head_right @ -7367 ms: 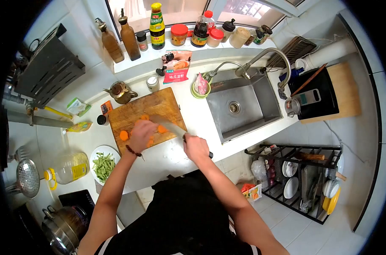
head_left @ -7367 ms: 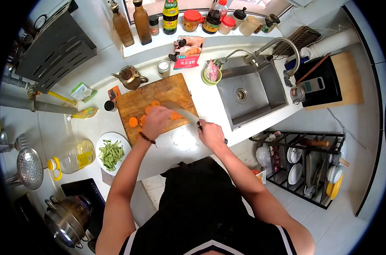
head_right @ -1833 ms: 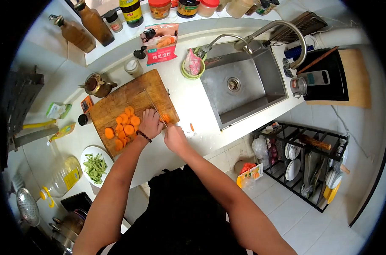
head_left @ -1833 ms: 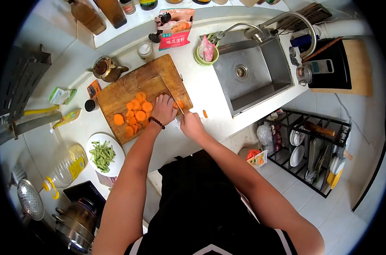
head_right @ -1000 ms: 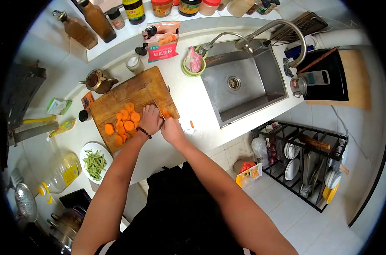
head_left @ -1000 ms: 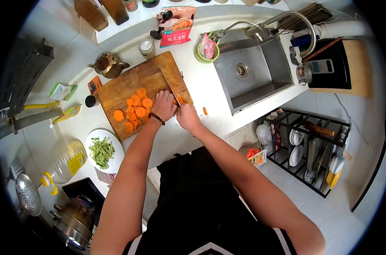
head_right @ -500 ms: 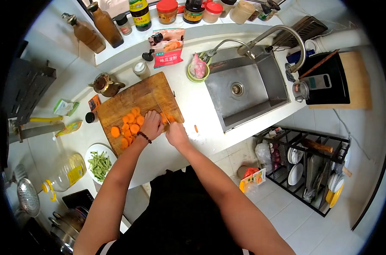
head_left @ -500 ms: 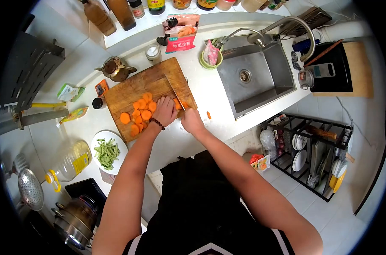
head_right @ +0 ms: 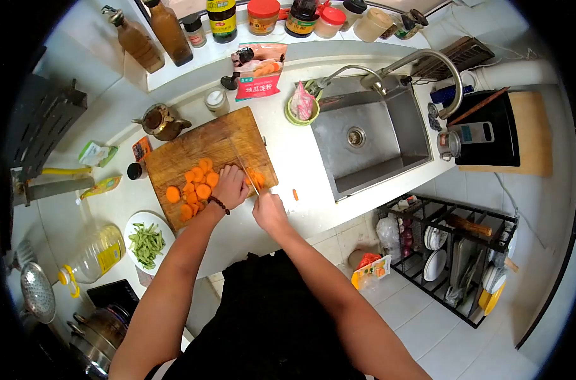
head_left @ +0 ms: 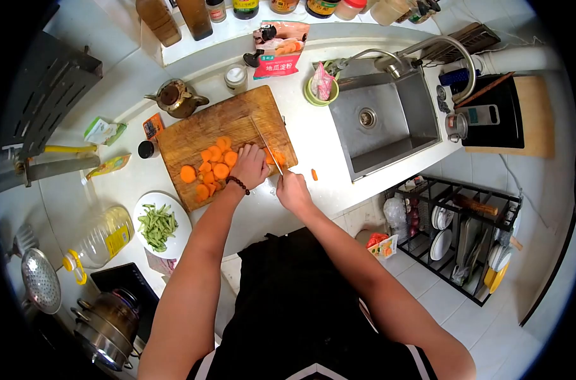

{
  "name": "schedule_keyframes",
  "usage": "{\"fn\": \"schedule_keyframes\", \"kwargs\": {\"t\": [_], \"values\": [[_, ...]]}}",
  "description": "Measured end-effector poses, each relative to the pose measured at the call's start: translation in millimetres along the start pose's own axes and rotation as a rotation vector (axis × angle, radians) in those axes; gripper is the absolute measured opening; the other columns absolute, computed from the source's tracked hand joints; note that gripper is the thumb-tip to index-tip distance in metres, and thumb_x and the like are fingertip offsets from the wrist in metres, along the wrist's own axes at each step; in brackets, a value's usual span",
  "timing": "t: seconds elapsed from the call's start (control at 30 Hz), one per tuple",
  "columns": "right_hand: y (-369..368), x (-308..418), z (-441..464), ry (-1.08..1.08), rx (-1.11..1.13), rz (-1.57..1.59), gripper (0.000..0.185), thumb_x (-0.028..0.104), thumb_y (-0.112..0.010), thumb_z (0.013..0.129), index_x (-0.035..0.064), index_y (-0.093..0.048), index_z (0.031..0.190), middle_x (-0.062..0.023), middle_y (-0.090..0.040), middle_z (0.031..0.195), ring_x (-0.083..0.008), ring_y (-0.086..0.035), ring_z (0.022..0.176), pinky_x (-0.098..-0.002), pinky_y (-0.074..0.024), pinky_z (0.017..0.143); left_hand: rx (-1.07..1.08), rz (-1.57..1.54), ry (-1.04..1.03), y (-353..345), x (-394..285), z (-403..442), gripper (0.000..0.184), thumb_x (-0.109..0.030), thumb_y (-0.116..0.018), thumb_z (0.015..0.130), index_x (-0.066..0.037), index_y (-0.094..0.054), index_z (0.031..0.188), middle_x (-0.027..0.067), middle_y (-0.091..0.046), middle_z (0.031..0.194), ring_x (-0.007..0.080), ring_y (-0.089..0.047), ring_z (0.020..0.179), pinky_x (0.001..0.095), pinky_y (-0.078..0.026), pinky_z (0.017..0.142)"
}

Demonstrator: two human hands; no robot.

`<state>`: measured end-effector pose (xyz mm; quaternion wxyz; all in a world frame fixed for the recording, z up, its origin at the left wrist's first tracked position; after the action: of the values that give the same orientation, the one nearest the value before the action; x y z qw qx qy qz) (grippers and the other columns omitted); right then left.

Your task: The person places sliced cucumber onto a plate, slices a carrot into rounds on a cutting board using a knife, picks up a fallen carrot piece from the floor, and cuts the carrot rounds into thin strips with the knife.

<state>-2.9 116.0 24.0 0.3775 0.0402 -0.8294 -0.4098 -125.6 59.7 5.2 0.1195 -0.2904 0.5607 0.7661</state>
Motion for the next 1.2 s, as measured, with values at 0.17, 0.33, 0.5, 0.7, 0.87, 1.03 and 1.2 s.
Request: {"fn": "schedule_keyframes", "kwargs": {"t": [0.17,0.33,0.5,0.7,0.87,1.03,1.2], "values": [[1,4,0,-0.001,-0.021,-0.003,0.015,0.003,-0.059,0.086,-0.0098,-0.064,0.081,-0.0359,-0.064,0.075,-0.0518,-0.066,0.075,-0.0559,-0.0558,0.067,-0.013,0.0,-0.006,0,2,0,0.014,-0.01,-0.062,0.08,-0.004,-0.052,0.088,0.0163,-0.047,0.092,0.0347,-0.046,0.09,0.0445,-0.039,0.081],[-11,-1,14,-0.006,0.035,-0.007,0.017,0.003,-0.058,0.087,-0.0121,-0.064,0.083,-0.0368,-0.064,0.081,-0.0514,-0.066,0.08,-0.0559,-0.0546,0.072,0.02,-0.014,0.014,-1,0,1,0.014,-0.009,-0.062,0.079,-0.003,-0.051,0.088,0.0164,-0.047,0.092,0.0348,-0.046,0.091,0.0445,-0.038,0.081],[-5,-1,22,-0.065,0.054,-0.012,0.016,0.003,-0.059,0.086,-0.0112,-0.066,0.087,-0.0376,-0.065,0.088,-0.0507,-0.066,0.087,-0.0552,-0.0549,0.078,0.006,0.014,0.012,0,-1,0,0.015,-0.009,-0.061,0.079,-0.003,-0.05,0.088,0.0164,-0.047,0.093,0.0351,-0.046,0.091,0.045,-0.039,0.082],[8,6,2,-0.065,-0.004,0.033,0.024,0.007,-0.057,0.091,-0.0125,-0.063,0.08,-0.0369,-0.063,0.079,-0.052,-0.065,0.08,-0.0548,-0.0536,0.071,0.009,0.009,0.025,-3,2,-4,0.015,-0.009,-0.062,0.08,-0.003,-0.051,0.089,0.0162,-0.048,0.094,0.0351,-0.047,0.093,0.0447,-0.04,0.085],[-2,16,8,-0.002,0.026,0.015,0.021,0.005,-0.057,0.089,-0.0128,-0.064,0.081,-0.0384,-0.063,0.082,-0.0522,-0.065,0.084,-0.0554,-0.0538,0.073,0.009,-0.004,0.021,0,2,-3,0.014,-0.009,-0.062,0.08,-0.003,-0.052,0.089,0.0166,-0.049,0.095,0.0352,-0.047,0.094,0.0446,-0.04,0.086],[-13,12,24,-0.027,0.037,-0.052,0.02,0.004,-0.057,0.088,-0.0131,-0.064,0.082,-0.0377,-0.063,0.083,-0.0514,-0.065,0.085,-0.0552,-0.0538,0.074,-0.025,0.019,-0.01,2,2,-2,0.014,-0.009,-0.062,0.08,-0.003,-0.052,0.088,0.0167,-0.048,0.094,0.0352,-0.047,0.094,0.0448,-0.04,0.085],[5,8,21,-0.005,-0.038,0.094,0.019,0.005,-0.057,0.088,-0.0133,-0.063,0.085,-0.0365,-0.063,0.08,-0.0509,-0.065,0.083,-0.0543,-0.0538,0.071,-0.004,-0.013,0.009,3,0,-2,0.015,-0.008,-0.062,0.078,-0.003,-0.052,0.088,0.0167,-0.048,0.094,0.0352,-0.047,0.094,0.045,-0.04,0.084]]}}
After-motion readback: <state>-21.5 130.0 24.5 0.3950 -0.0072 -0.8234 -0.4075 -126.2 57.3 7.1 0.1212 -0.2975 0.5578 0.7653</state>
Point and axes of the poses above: each hand's wrist, its own z-axis towards the middle knuckle, its own y-axis out of the back of the hand, x = y × z, the point moved 9 cm from there along z, towards the middle knuckle
